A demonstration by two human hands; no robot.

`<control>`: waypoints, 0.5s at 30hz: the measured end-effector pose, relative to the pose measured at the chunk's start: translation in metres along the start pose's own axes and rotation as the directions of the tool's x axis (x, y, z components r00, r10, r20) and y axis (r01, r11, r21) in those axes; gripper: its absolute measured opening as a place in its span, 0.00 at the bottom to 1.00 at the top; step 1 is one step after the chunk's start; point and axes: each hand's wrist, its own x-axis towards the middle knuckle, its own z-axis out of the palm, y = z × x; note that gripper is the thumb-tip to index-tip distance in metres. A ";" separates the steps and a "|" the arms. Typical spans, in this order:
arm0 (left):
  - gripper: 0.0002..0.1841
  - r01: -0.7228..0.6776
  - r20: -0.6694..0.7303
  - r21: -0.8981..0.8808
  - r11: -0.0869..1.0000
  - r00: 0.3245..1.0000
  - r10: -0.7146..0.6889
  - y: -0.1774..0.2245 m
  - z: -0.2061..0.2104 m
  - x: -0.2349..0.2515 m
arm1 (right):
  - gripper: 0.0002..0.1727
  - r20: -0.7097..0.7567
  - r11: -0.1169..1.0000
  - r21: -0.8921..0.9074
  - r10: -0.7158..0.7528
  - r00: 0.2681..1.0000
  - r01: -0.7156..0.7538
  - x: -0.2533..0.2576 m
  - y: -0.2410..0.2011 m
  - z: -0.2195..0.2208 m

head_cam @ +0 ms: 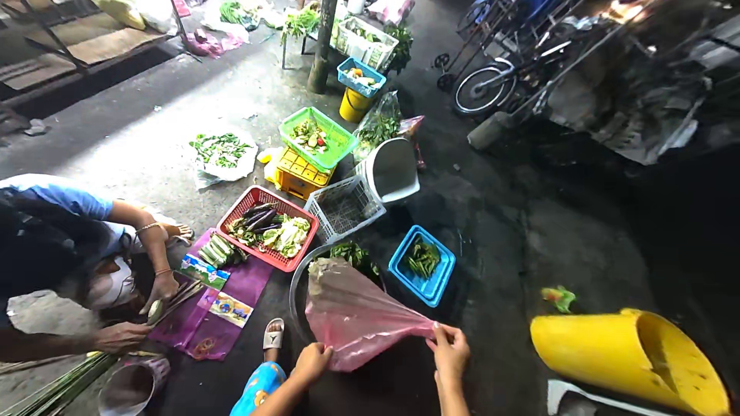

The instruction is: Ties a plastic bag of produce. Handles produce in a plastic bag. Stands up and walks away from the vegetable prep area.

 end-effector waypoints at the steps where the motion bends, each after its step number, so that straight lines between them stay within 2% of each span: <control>1: 0.25 0.002 0.002 -0.013 1.000 1.000 -0.002 -0.004 0.003 0.000 | 0.12 0.002 1.000 0.019 0.013 1.000 -0.013 -0.002 0.001 0.000; 3: 0.24 0.010 -0.012 -0.024 1.000 1.000 -0.010 -0.011 0.009 -0.004 | 0.12 -0.010 0.998 0.058 -0.003 1.000 0.003 -0.007 -0.005 0.000; 6: 0.23 0.011 -0.024 0.000 1.000 1.000 -0.011 -0.022 0.017 -0.014 | 0.10 -0.012 0.993 0.052 -0.110 0.994 0.110 -0.017 -0.009 0.001; 9: 0.24 -0.016 0.011 -0.015 1.000 1.000 0.016 -0.036 0.028 -0.031 | 0.09 0.001 0.988 0.101 -0.115 0.993 0.115 -0.028 -0.015 -0.004; 11: 0.26 -0.055 -0.009 -0.258 0.965 0.998 0.055 -0.045 0.030 -0.035 | 0.08 -0.044 0.968 0.172 -0.175 0.984 0.180 -0.030 -0.035 -0.004; 12: 0.27 -0.056 -0.021 -0.445 0.894 0.998 0.051 -0.052 0.032 -0.040 | 0.08 -0.052 0.963 0.181 -0.195 0.979 0.201 -0.031 -0.040 -0.004; 13: 0.27 -0.033 -0.026 -0.598 0.801 0.999 0.021 -0.059 0.031 -0.048 | 0.09 -0.036 0.967 0.178 -0.181 0.983 0.184 -0.031 -0.040 -0.003; 15: 0.27 0.028 -0.031 -0.726 0.688 0.997 -0.074 -0.079 0.022 -0.061 | 0.11 0.028 0.982 0.169 -0.094 0.995 0.088 -0.030 -0.032 0.000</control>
